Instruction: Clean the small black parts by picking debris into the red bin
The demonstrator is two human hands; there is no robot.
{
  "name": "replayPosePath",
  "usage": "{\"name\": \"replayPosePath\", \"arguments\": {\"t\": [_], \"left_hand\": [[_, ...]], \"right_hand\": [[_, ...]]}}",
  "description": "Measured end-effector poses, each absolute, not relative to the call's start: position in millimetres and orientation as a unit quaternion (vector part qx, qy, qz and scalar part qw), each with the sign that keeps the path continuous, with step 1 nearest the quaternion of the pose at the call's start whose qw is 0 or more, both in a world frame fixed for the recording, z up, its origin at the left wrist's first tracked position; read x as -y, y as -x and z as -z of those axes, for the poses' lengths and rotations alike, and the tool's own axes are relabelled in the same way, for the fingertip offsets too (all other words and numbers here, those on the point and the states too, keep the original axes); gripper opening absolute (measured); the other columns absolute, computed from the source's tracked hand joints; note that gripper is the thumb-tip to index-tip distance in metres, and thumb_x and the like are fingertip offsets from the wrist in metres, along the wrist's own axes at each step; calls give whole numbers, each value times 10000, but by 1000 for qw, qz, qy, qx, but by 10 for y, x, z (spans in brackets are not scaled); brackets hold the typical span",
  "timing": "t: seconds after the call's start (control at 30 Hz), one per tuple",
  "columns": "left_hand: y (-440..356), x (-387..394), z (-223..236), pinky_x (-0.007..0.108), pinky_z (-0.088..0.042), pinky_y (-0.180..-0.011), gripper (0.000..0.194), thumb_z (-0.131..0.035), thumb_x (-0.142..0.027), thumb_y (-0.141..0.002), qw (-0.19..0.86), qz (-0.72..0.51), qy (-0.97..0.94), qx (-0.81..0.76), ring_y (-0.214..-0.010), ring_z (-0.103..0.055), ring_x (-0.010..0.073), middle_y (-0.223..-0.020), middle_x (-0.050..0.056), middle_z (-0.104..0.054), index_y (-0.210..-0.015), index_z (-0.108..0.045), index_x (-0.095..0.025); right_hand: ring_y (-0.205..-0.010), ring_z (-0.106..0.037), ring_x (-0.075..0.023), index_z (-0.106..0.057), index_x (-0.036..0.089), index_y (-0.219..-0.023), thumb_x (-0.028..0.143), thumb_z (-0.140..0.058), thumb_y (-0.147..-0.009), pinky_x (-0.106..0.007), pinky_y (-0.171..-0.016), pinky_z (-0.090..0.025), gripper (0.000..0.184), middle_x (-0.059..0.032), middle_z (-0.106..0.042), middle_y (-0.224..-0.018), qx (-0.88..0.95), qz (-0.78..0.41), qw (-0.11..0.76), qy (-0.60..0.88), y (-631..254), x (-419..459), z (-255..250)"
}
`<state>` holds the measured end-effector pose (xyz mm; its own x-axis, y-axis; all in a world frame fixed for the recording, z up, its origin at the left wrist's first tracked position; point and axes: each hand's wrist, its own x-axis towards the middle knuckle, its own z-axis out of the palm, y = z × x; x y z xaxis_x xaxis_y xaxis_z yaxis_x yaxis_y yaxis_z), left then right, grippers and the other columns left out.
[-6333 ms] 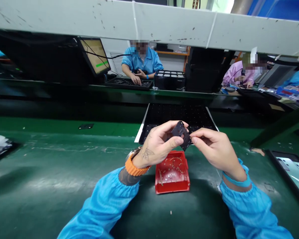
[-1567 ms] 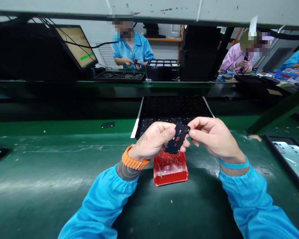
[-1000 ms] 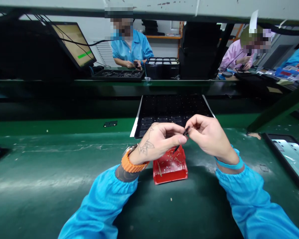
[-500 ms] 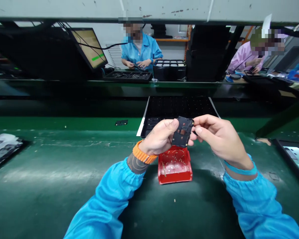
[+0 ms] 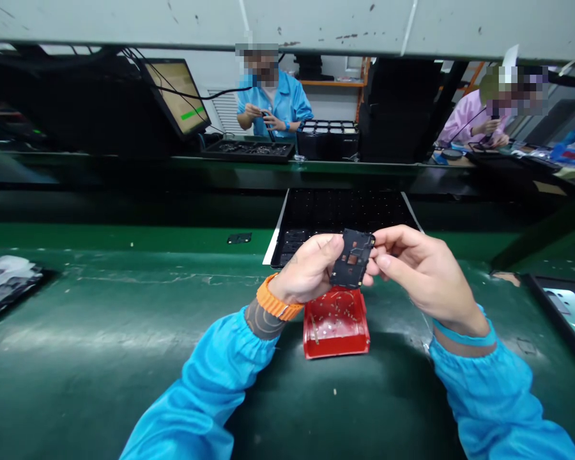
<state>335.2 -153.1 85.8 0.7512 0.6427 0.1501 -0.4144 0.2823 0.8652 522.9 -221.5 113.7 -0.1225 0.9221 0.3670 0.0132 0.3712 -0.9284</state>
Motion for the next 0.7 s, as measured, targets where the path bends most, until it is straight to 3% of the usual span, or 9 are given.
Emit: {"name": "replayPosePath", "arguments": {"t": [0.2, 0.33, 0.43, 0.5, 0.6, 0.7], "left_hand": [[-3420, 1549, -813, 301, -617, -791, 565, -815, -628, -812, 747, -307, -571, -145, -827, -778, 216, -935, 138, -787, -984, -684, -106], [-3322, 1454, -692, 394, -611, -904, 551, -678, -652, -914, 660, -276, -669, -201, -999, -758, 253, -1086, 163, -771, -1094, -659, -132], [-2875, 1110, -497, 416, -579, -994, 523, -550, -581, -982, 460, -299, -767, -332, -1166, -706, 268, -1276, 157, -725, -1297, -612, -168], [-2441, 782, -318, 388, -554, -1033, 481, -440, -535, -1010, 208, -247, -787, -525, -1166, -698, 244, -1268, 95, -732, -1325, -610, -213], [-1832, 314, -30, 635, -427, -1109, 519, -439, -382, -954, 103, -205, -735, -637, -1349, -543, 435, -1377, 256, -636, -1342, -612, -84], [-1482, -5, 215, 731, -385, -1075, 582, -468, -432, -914, 80, -162, -731, -658, -1395, -452, 516, -1452, 291, -561, -1358, -636, -94]], "right_hand": [[-646, -677, -175, -629, 172, -925, 338, -713, -952, -278, -614, -558, 187, -15, -664, -731, 651, -409, 491, 410, -5294, 2079, -1083], [-618, -654, -174, -642, 171, -873, 376, -743, -881, -259, -570, -529, 229, -29, -676, -737, 679, -371, 413, 480, -5702, 1872, -987], [-528, -614, -166, -633, 174, -906, 414, -786, -813, -251, -518, -523, 300, -3, -636, -648, 519, -265, 518, 626, -6218, 1656, -858], [-529, -610, -158, -590, 177, -976, 397, -702, -915, -230, -492, -507, 254, 17, -598, -661, 458, -210, 545, 671, -6552, 1469, -742], [-537, -603, -139, -573, 154, -1130, 327, -557, -1062, -205, -437, -453, 186, 0, -615, -779, 407, -178, 530, 723, -6900, 1081, -552], [-693, -644, -140, -626, 137, -1183, 339, -639, -1081, -246, -590, -571, 227, -33, -653, -959, 394, -176, 472, 769, -7069, 554, -398]]}}
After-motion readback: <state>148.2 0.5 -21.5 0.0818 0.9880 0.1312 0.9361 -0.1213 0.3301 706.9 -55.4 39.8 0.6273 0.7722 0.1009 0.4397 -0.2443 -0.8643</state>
